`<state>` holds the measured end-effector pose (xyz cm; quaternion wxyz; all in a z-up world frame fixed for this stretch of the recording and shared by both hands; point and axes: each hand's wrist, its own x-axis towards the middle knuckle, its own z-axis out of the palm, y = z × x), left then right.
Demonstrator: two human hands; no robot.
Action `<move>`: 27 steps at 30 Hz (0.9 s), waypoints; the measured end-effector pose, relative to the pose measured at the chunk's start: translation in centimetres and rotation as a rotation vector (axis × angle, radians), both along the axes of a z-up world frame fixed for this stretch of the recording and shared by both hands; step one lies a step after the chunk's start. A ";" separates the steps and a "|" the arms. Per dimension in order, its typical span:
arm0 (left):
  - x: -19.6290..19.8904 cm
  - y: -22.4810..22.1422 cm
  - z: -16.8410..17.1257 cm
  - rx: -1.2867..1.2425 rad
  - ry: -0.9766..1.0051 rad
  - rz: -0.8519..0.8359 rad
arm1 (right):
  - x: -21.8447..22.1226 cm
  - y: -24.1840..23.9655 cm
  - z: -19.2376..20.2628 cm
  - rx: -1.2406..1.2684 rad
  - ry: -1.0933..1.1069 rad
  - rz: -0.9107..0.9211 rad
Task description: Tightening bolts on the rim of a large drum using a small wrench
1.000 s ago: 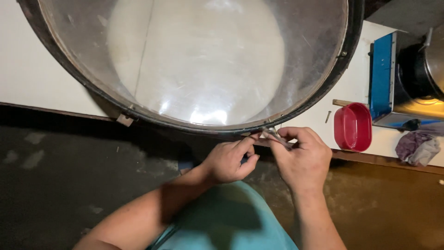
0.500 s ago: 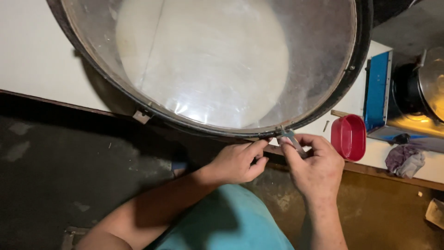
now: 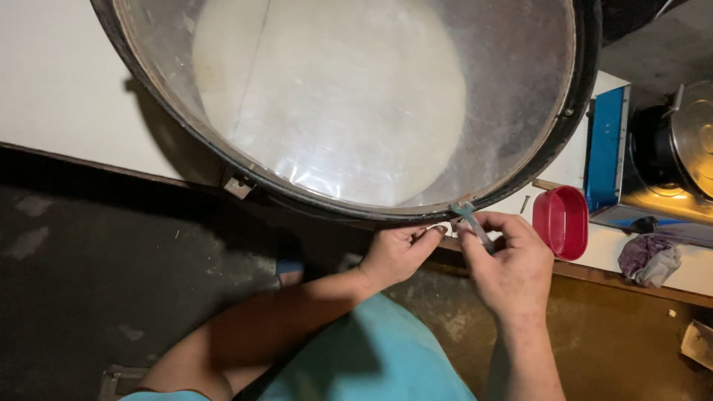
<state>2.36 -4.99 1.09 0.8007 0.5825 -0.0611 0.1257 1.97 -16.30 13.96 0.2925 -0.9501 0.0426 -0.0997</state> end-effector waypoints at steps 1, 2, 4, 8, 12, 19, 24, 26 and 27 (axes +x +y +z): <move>0.4 0.5 0.9 0.001 -0.003 0.000 | 0.3 -0.2 -0.4 0.001 -0.003 0.000; 0.9 0.9 1.8 -0.027 -0.008 -0.036 | 0.5 -0.5 -0.8 -0.053 0.001 -0.009; 0.8 1.1 2.5 -0.054 -0.004 -0.079 | 0.3 -0.5 -1.0 -0.106 0.016 -0.026; 0.3 -0.8 -2.6 -0.020 0.040 -0.057 | 0.2 0.3 0.1 -0.009 0.033 -0.022; 0.0 -1.7 -3.6 -0.066 0.052 -0.028 | 0.5 -0.6 -0.9 -0.085 0.038 -0.041; -0.1 -0.7 -2.3 0.017 0.046 -0.017 | 0.4 -0.3 -0.1 0.003 0.039 -0.001; -0.2 -0.3 -2.5 0.088 0.042 0.007 | 0.3 -0.5 -0.4 -0.032 0.033 0.057; 0.3 0.3 -1.3 0.146 0.030 0.009 | 0.4 -0.4 0.2 -0.044 0.023 0.054; 0.4 0.6 -0.7 0.199 0.017 0.023 | 0.5 -0.4 0.5 -0.059 0.012 0.064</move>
